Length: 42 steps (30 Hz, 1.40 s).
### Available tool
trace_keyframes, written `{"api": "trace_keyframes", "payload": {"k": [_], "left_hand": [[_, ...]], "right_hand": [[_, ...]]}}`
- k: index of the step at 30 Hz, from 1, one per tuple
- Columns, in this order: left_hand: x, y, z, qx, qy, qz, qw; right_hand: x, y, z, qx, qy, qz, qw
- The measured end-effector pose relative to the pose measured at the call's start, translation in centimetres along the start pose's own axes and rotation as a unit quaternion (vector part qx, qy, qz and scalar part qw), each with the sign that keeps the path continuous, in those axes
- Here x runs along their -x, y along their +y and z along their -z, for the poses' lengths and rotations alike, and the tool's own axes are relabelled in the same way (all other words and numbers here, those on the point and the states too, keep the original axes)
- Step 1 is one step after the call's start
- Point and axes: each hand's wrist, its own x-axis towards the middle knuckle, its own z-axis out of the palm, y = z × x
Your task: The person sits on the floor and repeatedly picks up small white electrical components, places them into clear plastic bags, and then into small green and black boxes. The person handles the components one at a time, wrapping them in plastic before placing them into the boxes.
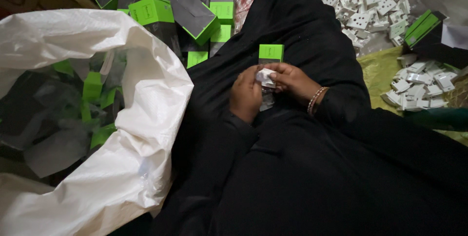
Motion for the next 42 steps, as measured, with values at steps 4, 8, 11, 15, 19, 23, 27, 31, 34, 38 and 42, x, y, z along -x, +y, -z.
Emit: {"api": "trace_keyframes", "payload": {"k": [4, 8, 11, 15, 19, 23, 27, 31, 34, 38, 42], "left_hand": [[-0.3, -1.2, -0.6, 0.048, 0.066, -0.011, 0.997], [-0.9, -3.0, -1.8, 0.15, 0.104, 0.065, 0.981], [-0.9, -3.9, -2.4, 0.323, 0.086, 0.101, 0.937], [-0.9, -3.9, -2.1, 0.324, 0.07, 0.132, 0.934], [-1.2, -2.8, -1.3, 0.252, 0.019, 0.116, 0.961], [-1.2, -1.8, -0.6, 0.077, 0.02, 0.049, 0.996], [-0.8, -2.0, 0.0, 0.056, -0.013, 0.09, 0.994], [-1.0, -3.5, -0.8, 0.033, 0.029, 0.035, 0.998], [-1.3, -4.7, -1.8, 0.097, 0.03, 0.098, 0.99], [-1.3, -5.5, -2.3, 0.239, 0.025, 0.146, 0.96], [-1.3, -5.3, -2.2, 0.212, -0.017, 0.151, 0.965]], "right_hand": [[0.1, -0.4, -0.6, -0.002, 0.007, 0.001, 1.0], [-0.3, 0.0, -0.3, 0.035, -0.008, 0.031, 0.999], [-0.8, 0.5, 0.5, 0.049, -0.036, 0.035, 0.998], [-0.9, 1.1, 1.1, 0.027, -0.066, 0.077, 0.994], [-0.3, 1.3, 0.7, 0.034, -0.055, 0.097, 0.993], [0.0, 1.4, 0.3, 0.138, -0.05, 0.114, 0.983], [0.2, 1.4, -0.5, 0.171, -0.053, 0.079, 0.981], [0.9, 1.0, -1.1, 0.223, -0.043, 0.113, 0.967], [1.5, 0.6, -1.4, 0.374, 0.004, 0.154, 0.915], [1.6, 0.2, -1.6, 0.395, 0.033, 0.17, 0.902], [1.3, -0.3, -1.8, 0.273, 0.055, 0.21, 0.937]]}}
